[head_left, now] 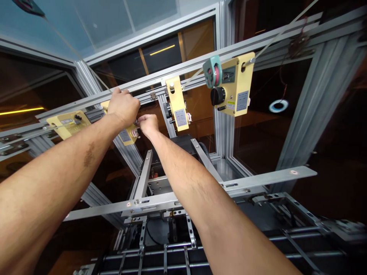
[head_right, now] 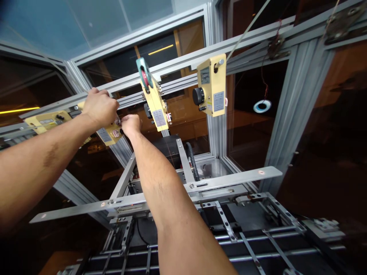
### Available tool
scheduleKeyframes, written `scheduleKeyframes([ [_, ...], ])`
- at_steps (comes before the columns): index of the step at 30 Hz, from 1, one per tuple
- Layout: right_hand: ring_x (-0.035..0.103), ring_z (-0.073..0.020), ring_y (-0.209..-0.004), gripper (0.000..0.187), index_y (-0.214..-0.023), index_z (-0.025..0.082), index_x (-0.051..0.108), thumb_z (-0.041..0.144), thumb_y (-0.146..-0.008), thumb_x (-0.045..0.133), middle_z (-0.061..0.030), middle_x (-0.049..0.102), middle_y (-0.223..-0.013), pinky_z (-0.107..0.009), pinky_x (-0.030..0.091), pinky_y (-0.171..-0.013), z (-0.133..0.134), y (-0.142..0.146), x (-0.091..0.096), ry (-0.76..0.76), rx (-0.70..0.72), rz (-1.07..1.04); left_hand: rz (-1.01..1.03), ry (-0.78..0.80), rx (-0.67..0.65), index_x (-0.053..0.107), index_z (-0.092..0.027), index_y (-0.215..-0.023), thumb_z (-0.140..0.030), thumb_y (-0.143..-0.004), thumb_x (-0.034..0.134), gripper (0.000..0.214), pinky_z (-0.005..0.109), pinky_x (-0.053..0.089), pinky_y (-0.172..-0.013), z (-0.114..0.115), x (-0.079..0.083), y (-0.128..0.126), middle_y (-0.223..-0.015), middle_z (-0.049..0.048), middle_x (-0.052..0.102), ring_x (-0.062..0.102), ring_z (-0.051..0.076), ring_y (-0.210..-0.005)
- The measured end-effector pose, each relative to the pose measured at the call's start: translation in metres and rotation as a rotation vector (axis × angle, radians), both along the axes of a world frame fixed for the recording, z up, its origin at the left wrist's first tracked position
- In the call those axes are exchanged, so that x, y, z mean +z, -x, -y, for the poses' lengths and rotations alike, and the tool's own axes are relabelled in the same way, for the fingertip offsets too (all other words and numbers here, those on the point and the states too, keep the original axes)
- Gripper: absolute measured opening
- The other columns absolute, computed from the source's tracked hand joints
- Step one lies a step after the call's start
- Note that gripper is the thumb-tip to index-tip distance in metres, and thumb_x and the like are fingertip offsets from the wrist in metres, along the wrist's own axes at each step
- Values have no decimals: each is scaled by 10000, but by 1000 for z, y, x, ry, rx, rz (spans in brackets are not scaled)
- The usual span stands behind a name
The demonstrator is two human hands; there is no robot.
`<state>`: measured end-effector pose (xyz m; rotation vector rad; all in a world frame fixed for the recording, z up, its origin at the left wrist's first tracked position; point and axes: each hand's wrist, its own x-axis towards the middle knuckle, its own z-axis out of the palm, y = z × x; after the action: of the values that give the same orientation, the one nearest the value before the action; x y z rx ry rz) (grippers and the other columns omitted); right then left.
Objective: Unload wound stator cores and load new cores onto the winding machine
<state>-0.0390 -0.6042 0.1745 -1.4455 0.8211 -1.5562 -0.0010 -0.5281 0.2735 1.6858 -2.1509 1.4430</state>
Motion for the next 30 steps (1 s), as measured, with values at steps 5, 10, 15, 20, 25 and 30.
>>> scheduleKeyframes([
  [5, 706, -159, -843, 196, -825, 129, 766, 54, -706, 628, -32, 745, -793, -201, 516, -740, -2, -1, 2, -34, -2, 2, 43, 50, 53, 584, -180, -565, -50, -676, 580, 171, 475, 356, -906, 2, -3, -1, -602, 70, 526, 573, 311, -916],
  [10, 707, -167, -843, 201, -825, 120, 770, 52, -702, 626, -42, 742, -780, -197, 508, -704, 2, -1, 2, -42, 47, 32, 111, 61, 157, 648, -152, -640, -75, -708, 564, 132, 463, 390, -877, -12, -1, 13, -633, 95, 549, 588, 318, -921],
  [15, 713, -204, -844, 161, -692, 133, 744, 87, -715, 591, -39, 713, -689, -234, 518, -700, 5, -2, 1, 14, 71, 15, 234, 22, 153, 718, -105, -775, -171, -775, 520, 209, 414, 430, -778, -35, 2, 25, -690, 112, 594, 600, 275, -827],
  [20, 708, -214, -872, 159, -624, 148, 717, 77, -683, 588, -20, 683, -658, -257, 521, -747, 4, -1, 4, 22, 52, -24, 240, -30, 95, 690, -159, -682, -212, -759, 522, 192, 385, 441, -732, -44, -12, 12, -669, 86, 604, 594, 247, -753],
  [25, 701, -209, -907, 128, -594, 150, 683, 107, -707, 640, -12, 681, -691, -262, 511, -789, 1, 2, 7, 50, 41, -101, 80, -2, -95, 648, -174, -627, -215, -831, 461, 280, 386, 467, -801, -51, -32, -10, -716, 90, 644, 597, 235, -796],
  [30, 692, -227, -995, 63, -733, 138, 731, 188, -728, 692, -90, 729, -854, -267, 509, -834, -11, 9, 8, 10, 1, -117, -138, 58, -280, 690, -183, -693, -247, -860, 522, 245, 411, 482, -826, -61, -58, -23, -763, 90, 696, 635, 249, -790],
])
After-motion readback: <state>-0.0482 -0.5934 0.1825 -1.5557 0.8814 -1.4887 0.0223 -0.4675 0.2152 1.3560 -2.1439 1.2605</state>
